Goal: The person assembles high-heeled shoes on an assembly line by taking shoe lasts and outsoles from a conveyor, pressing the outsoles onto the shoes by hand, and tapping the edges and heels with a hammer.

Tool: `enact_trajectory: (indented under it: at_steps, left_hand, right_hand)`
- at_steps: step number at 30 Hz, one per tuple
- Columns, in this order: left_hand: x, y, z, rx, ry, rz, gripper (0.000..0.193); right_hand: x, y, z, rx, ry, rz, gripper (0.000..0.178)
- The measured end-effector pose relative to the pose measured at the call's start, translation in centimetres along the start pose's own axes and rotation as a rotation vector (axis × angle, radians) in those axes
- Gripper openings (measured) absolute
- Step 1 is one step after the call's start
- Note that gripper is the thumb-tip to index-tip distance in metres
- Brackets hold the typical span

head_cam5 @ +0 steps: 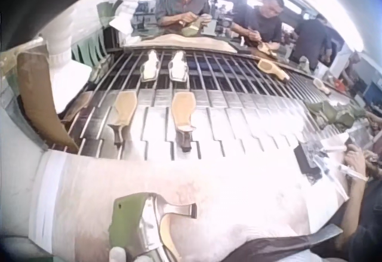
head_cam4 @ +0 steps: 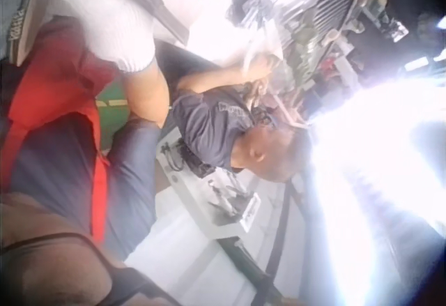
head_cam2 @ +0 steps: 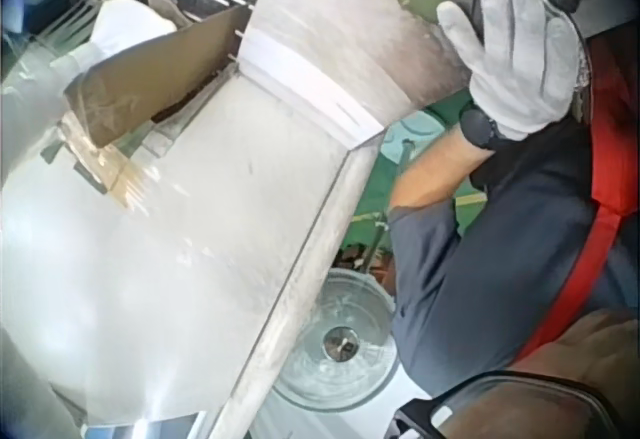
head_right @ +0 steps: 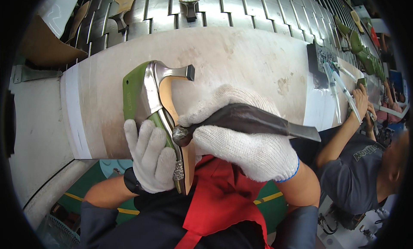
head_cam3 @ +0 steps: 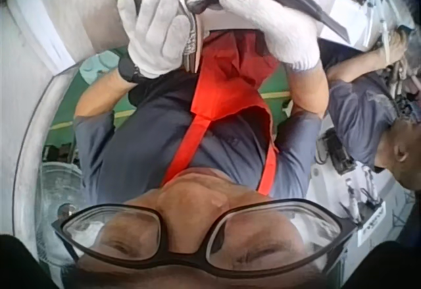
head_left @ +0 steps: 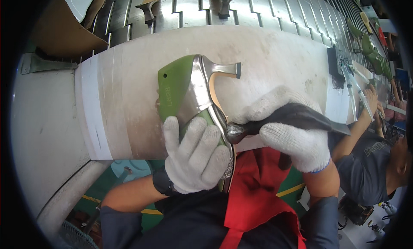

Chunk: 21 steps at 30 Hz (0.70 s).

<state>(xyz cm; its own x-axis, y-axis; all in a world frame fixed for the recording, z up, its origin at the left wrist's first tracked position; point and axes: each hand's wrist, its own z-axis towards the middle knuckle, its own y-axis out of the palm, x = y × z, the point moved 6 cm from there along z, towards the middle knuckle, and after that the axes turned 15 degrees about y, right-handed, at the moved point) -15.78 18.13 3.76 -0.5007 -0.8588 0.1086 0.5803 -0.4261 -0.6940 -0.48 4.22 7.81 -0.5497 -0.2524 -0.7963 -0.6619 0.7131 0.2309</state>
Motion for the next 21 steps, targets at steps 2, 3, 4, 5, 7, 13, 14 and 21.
enact_trajectory:
  at_steps: [2,3,4,5,7,13,14,21]
  left_hand:
    - [-0.3,0.2,0.1,-0.018,-0.006,-0.021,0.042]
    - [-0.4,0.3,0.1,0.006,-0.023,0.011,0.046]
    - [-0.4,0.7,0.0,0.011,-0.04,0.016,0.046]
    - [-0.5,0.7,-0.1,0.059,-0.048,0.047,0.047]
    - [-0.6,0.7,-0.3,0.113,-0.062,0.124,0.046]
    - [-1.4,0.4,-0.1,0.086,-0.1,0.004,0.025]
    - [-1.5,0.5,0.0,0.062,-0.079,-0.007,0.024]
    - [-1.4,0.0,-0.6,0.136,-0.067,0.004,0.025]
  right_hand:
    - [-0.8,0.2,1.7,-0.033,0.035,-0.02,0.025]
    - [-1.0,0.4,2.4,-0.075,0.031,0.003,0.024]
    - [-1.3,0.8,2.8,-0.083,0.042,-0.009,0.024]
    - [-1.4,1.0,2.9,-0.018,0.108,-0.027,0.025]
    - [-1.8,1.0,3.3,0.089,0.211,-0.114,0.026]
    - [-3.1,1.5,5.2,0.034,0.175,-0.126,0.033]
    - [-3.3,1.6,5.5,0.039,0.145,-0.147,0.035]
    - [-2.1,2.5,4.3,0.193,0.161,-0.142,0.04]
